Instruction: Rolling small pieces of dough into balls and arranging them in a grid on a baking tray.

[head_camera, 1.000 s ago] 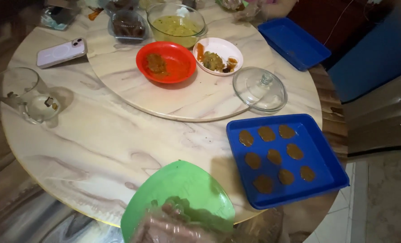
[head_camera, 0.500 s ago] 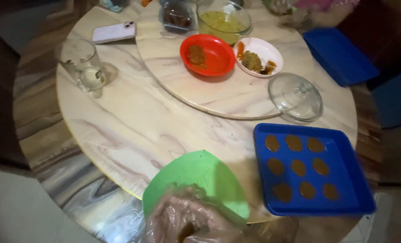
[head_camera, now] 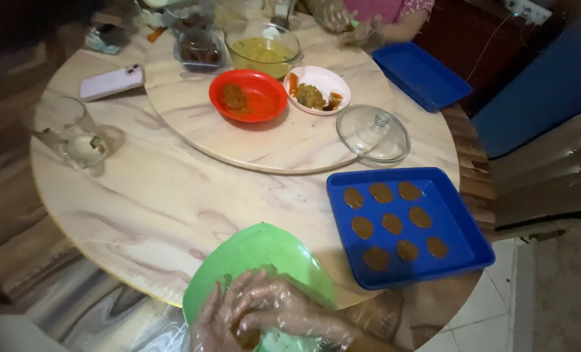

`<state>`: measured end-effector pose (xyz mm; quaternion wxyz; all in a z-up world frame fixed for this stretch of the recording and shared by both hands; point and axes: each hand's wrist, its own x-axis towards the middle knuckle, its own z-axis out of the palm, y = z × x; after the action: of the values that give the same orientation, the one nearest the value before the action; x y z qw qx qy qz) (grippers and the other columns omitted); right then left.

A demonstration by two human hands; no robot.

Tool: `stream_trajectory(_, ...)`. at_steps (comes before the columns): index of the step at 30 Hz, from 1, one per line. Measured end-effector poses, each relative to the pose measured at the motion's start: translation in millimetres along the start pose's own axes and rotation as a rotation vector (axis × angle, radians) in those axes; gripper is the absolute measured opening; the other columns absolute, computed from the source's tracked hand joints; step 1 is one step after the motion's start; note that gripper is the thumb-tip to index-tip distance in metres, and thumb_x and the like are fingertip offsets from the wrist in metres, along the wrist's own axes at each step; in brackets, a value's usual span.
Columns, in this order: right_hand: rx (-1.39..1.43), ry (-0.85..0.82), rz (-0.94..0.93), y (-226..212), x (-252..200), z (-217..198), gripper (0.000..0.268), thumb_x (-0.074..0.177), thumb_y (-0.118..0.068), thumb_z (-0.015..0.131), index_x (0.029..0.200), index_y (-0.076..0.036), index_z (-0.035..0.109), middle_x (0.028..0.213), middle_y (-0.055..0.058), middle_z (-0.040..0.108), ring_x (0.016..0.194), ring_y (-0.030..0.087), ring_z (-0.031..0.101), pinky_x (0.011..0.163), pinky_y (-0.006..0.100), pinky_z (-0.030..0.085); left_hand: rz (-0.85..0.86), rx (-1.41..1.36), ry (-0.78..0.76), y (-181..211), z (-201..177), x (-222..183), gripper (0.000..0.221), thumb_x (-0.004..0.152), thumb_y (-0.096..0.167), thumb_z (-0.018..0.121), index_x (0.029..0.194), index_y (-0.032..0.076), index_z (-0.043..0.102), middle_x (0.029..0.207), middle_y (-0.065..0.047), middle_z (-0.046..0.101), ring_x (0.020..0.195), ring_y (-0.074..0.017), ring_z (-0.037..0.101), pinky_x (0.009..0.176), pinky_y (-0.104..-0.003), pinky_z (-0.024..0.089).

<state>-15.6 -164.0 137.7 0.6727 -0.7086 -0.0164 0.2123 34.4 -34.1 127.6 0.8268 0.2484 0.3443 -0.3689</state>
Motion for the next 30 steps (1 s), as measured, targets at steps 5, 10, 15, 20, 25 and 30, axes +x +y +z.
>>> stream_trajectory(5, 0.020, -0.031, -0.282, 33, 30, -18, 0.022, 0.095, -0.007, 0.070, 0.117, -0.005, 0.070, 0.124, 0.008, 0.070, 0.116, 0.016, 0.068, 0.103, 0.026, 0.054, 0.028, -0.056, -0.575, -9, -70, 64, 0.071, 0.094, 0.052, 0.047, 0.136, -0.006, 0.053, 0.129, -0.026, 0.058, 0.113, -0.0350, 0.057, 0.101, -0.055, 0.043)
stream_trajectory(10, 0.094, -0.032, -0.067, 11, 21, -16, 0.046, 0.091, -0.017, 0.069, 0.136, -0.017, 0.062, 0.132, 0.010, 0.068, 0.126, 0.029, 0.063, 0.112, 0.045, 0.053, 0.080, -0.166, -0.662, -11, -70, 50, 0.040, 0.100, 0.044, 0.058, 0.119, 0.009, 0.059, 0.106, -0.012, 0.061, 0.088, -0.0212, 0.060, 0.082, -0.038, 0.051)
stream_trajectory(15, 0.212, -0.068, -0.084, 22, 25, -20, 0.065, 0.087, -0.021, 0.073, 0.148, -0.014, 0.051, 0.140, 0.007, 0.061, 0.128, 0.026, 0.060, 0.114, 0.044, 0.049, 0.047, -0.285, -0.695, -14, -69, 42, 0.045, 0.098, 0.036, 0.062, 0.130, 0.007, 0.054, 0.116, -0.015, 0.063, 0.095, -0.0235, 0.064, 0.088, -0.037, 0.053)
stream_trajectory(20, 0.017, -0.036, -0.159, 5, 4, -4, 0.087, 0.087, -0.031, 0.072, 0.163, -0.026, 0.029, 0.119, 0.004, 0.067, 0.091, 0.012, 0.066, 0.083, 0.025, 0.061, 0.132, -0.293, -0.750, -21, -69, 33, 0.058, 0.098, 0.031, 0.063, 0.145, 0.003, 0.043, 0.121, -0.017, 0.060, 0.097, -0.0249, 0.063, 0.084, -0.037, 0.056)
stream_trajectory(25, 0.366, -0.250, -0.258, 0, -4, 6, 0.098, 0.093, -0.006, 0.069, 0.170, -0.011, 0.010, 0.074, 0.003, 0.064, 0.062, 0.012, 0.057, 0.058, 0.023, 0.053, 0.173, -0.176, -0.627, -19, -64, 26, 0.056, 0.097, 0.039, 0.062, 0.139, 0.003, 0.052, 0.121, -0.017, 0.062, 0.102, -0.0271, 0.065, 0.088, -0.041, 0.056)
stream_trajectory(30, -0.046, -0.118, -0.173, 18, 15, -1, 0.065, 0.084, -0.030, 0.073, 0.145, -0.025, 0.049, 0.145, 0.011, 0.055, 0.128, 0.032, 0.060, 0.107, 0.048, 0.056, 0.132, -0.167, -0.519, -18, -73, 43, 0.045, 0.094, 0.037, 0.062, 0.129, 0.008, 0.062, 0.125, -0.017, 0.062, 0.090, -0.0234, 0.063, 0.073, -0.033, 0.058)
